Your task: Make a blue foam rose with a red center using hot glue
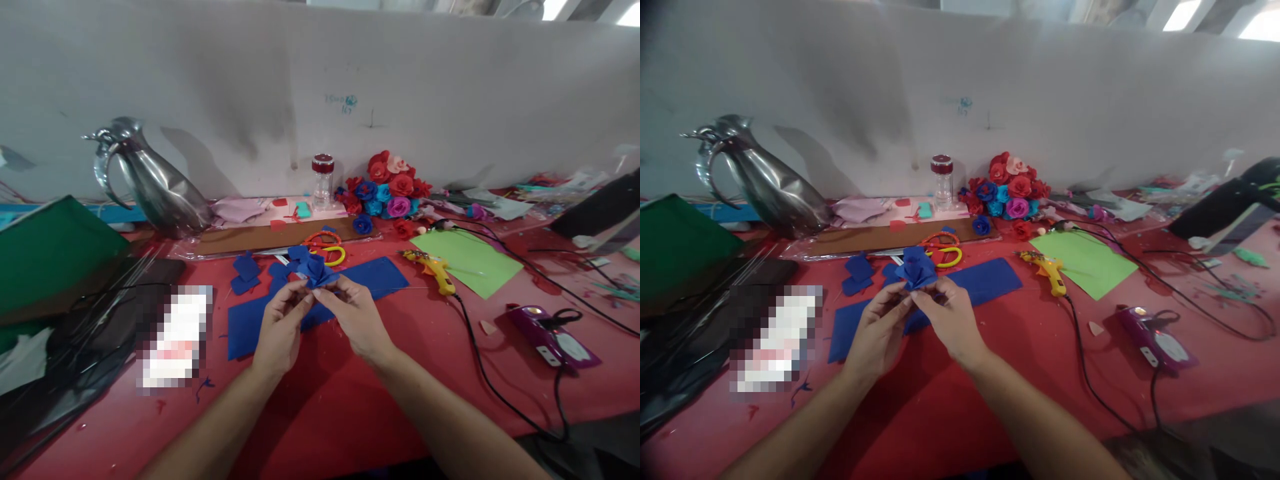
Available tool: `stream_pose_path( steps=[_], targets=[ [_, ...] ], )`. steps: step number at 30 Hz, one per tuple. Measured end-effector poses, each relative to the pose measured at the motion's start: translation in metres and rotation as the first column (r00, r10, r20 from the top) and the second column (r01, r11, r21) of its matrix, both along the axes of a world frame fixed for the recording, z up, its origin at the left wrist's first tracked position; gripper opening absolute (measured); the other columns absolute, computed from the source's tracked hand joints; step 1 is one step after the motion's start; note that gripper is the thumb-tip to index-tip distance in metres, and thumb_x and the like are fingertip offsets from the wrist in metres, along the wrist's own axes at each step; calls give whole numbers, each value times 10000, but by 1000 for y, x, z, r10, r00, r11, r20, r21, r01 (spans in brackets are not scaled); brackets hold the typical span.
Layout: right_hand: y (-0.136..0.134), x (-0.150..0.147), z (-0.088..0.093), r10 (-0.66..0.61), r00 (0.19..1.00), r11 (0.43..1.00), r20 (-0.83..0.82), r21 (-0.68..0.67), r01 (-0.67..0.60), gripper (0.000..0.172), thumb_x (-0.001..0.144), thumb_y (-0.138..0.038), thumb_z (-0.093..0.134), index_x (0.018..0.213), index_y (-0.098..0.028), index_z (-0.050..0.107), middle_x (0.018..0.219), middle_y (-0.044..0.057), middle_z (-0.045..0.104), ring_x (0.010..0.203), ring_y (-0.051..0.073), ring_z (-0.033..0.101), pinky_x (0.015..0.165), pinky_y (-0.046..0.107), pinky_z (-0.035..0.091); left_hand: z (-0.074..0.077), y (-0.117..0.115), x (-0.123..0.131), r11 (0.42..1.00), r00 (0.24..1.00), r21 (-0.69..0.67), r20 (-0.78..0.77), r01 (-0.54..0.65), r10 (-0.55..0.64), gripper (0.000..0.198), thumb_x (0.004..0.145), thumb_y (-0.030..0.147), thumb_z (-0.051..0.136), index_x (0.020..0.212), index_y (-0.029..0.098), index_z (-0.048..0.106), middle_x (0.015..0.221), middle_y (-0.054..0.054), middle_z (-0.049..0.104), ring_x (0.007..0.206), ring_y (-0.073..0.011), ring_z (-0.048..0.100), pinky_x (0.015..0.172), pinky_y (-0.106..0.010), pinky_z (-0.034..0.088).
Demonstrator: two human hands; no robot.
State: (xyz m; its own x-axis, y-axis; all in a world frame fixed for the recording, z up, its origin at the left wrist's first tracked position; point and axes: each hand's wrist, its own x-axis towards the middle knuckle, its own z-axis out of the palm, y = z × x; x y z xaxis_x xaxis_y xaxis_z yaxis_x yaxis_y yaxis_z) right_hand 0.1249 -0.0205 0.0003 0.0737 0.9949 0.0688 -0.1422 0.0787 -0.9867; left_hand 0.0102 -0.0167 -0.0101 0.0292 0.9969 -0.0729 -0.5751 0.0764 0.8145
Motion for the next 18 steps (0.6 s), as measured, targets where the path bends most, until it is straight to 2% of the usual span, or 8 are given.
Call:
stream_pose_path(
  steps=[6, 12, 18],
  targets=[
    [-1, 1, 0, 77, 994, 997, 73, 10, -78, 107, 757, -317, 657, 733, -213, 662, 756, 6, 636, 754, 149, 579, 778, 321, 461, 7, 7, -9, 989, 996, -132, 74, 59, -50, 165, 553, 209, 837, 690, 200, 744, 682, 17, 691, 635, -96, 592, 685, -239, 473],
    [-2, 2, 1, 91, 989, 996, 117, 16, -93, 113, 762, -323, 654, 732, -215, 668, 767, 11, 637, 743, 149, 569, 762, 327, 451, 7, 7, -11, 991, 996, -116, 61, 70, -63, 176, 509, 224, 863, 645, 198, 753, 607, 11, 676, 604, -95, 571, 654, -233, 468],
    [-1, 4, 3, 81, 982, 995, 168, 43, -89, 98, 751, -307, 648, 727, -216, 675, 745, 4, 617, 706, 143, 547, 693, 311, 425, 10, 7, -12, 996, 997, -60, 21, 71, -69, 150, 527, 236, 854, 583, 180, 727, 653, 29, 621, 632, -79, 554, 651, -222, 473]
  ],
)
